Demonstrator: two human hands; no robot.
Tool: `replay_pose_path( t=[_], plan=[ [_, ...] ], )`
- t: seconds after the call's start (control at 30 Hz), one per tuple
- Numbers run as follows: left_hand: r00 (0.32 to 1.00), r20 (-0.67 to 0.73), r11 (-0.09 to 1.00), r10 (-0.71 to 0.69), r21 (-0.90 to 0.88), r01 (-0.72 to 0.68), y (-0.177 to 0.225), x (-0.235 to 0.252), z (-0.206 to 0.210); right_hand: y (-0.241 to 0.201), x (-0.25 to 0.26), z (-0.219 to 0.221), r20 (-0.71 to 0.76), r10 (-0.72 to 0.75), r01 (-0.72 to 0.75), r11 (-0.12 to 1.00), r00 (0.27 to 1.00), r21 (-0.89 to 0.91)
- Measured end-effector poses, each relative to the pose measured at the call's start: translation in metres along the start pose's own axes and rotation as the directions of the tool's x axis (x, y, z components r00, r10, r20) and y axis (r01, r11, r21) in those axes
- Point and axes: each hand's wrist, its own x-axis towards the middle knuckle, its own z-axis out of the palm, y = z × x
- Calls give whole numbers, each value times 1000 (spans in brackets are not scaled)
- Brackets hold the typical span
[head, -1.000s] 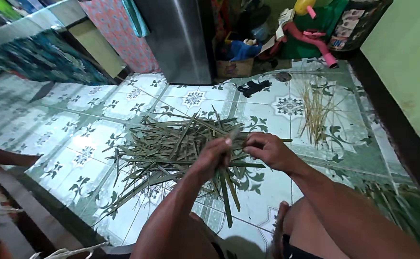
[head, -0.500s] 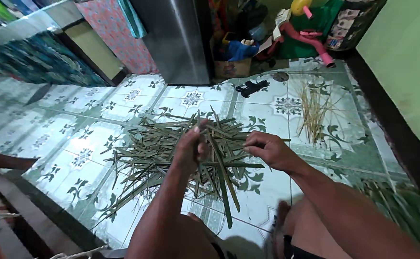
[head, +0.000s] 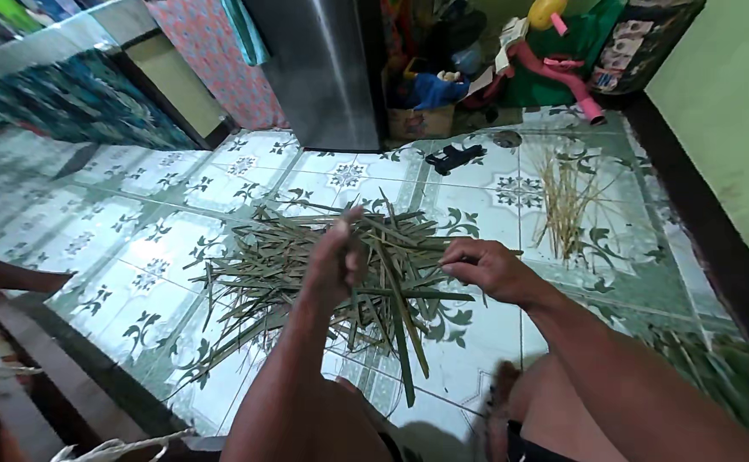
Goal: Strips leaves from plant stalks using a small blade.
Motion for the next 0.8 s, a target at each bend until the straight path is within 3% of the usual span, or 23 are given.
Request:
replay_pose_path(
  t=[0.07, 0.13, 0.27, 0.33, 0.43, 0.5, 0.57, 0.73, 0.8],
  plan=[
    [986, 77, 978, -148, 161, 134, -19, 0, 23, -1, 2, 5, 11, -4, 4, 1000, 1000, 9],
    [975, 123, 971, -187, 171, 165, -20, 1, 33, -1, 2, 4, 14, -21, 21, 1000, 1000, 4],
    [995, 74, 996, 65, -69, -60, 16, -2, -1, 1, -2, -7, 5, -40, 41, 999, 999, -8],
    [995, 40, 988, 96, -122, -91, 19, -2, -11, 4, -1, -7, -3, -40, 39, 999, 999, -11],
    [998, 26, 998, -51, 34, 51, -5, -1, 10, 2, 3, 1, -17, -11, 11, 1000, 1000, -16],
    [978, 49, 956, -205, 224, 189, -26, -1, 39, -4, 4, 8, -23, -8, 7, 1000, 1000, -23],
    [956, 98, 929, -275, 284, 238, -37, -2, 57, -6, 4, 14, -48, -27, 27, 1000, 998, 4],
    [999, -11, 997, -50, 59, 51, -6, 1, 27, -3, -1, 1, -54, -25, 26, 1000, 998, 16],
    [999, -22, 998, -36, 45, 37, -7, 4, 19, -2, -1, 1, -45, -13, 16, 999, 999, 51]
  ],
)
